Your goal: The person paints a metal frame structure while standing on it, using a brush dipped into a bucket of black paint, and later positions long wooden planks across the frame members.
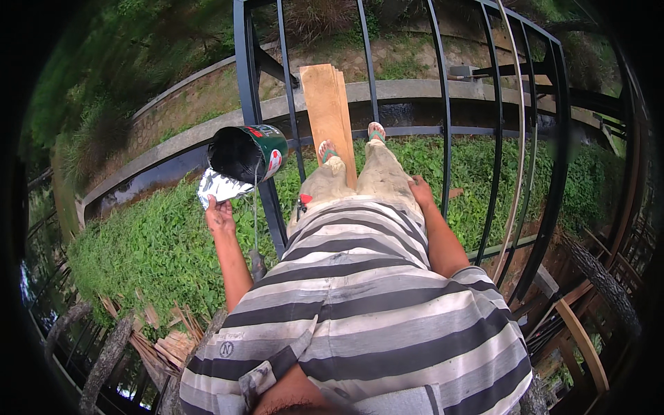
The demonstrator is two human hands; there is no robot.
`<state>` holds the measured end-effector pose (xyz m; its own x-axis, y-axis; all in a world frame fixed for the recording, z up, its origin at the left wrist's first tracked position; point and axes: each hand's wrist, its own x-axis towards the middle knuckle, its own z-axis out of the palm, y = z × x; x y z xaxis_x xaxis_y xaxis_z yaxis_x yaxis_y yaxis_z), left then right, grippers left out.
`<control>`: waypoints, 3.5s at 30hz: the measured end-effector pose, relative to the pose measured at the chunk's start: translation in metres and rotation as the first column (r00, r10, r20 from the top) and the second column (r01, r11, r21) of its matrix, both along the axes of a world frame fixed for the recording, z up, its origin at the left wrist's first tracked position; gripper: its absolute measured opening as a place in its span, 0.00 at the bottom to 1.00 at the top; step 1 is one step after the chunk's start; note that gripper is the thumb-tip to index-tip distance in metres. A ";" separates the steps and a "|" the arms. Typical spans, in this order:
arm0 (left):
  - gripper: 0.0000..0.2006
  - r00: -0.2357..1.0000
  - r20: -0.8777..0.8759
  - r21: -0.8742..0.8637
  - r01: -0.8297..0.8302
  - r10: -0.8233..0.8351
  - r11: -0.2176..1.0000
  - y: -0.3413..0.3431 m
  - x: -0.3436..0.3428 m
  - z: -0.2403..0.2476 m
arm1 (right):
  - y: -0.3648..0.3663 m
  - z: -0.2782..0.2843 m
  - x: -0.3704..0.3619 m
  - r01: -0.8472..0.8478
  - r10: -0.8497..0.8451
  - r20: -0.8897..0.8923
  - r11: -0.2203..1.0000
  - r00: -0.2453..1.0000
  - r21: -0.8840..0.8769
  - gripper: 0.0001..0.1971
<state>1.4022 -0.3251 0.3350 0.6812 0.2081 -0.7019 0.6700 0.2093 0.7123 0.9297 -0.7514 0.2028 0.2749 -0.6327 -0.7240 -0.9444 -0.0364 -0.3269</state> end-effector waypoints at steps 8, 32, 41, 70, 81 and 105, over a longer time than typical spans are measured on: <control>0.18 0.995 0.012 0.078 -0.099 0.098 0.992 -0.024 -0.033 0.010 | -0.051 -0.001 0.008 -0.096 0.095 0.023 0.994 0.995 0.054 0.24; 0.18 0.989 0.085 0.091 -0.132 0.124 0.987 -0.176 -0.084 0.043 | -0.252 0.006 -0.021 0.145 -0.169 0.049 0.939 0.984 0.312 0.16; 0.20 0.990 0.080 0.068 -0.126 0.120 0.990 -0.198 -0.096 0.042 | -0.287 0.013 -0.072 0.236 -0.250 0.009 0.925 0.968 0.298 0.17; 0.18 0.962 0.078 0.096 -0.268 0.261 0.959 -0.178 -0.123 0.051 | -0.275 0.016 -0.012 0.104 -0.134 0.050 0.911 0.990 0.400 0.15; 0.18 0.973 0.071 0.082 -0.227 0.222 0.970 -0.175 -0.123 0.061 | -0.279 0.004 -0.014 0.077 -0.095 0.030 0.924 0.995 0.375 0.15; 0.18 0.962 0.099 0.122 -0.264 0.253 0.957 -0.172 -0.101 0.049 | -0.270 0.015 0.001 0.085 -0.132 0.111 0.931 0.985 0.355 0.17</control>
<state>1.3008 -0.4967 0.3841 0.6456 0.4725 -0.5999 0.5438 0.2671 0.7956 0.9307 -1.0212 0.2174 0.3256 -0.3786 -0.8664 -0.8844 0.2021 -0.4207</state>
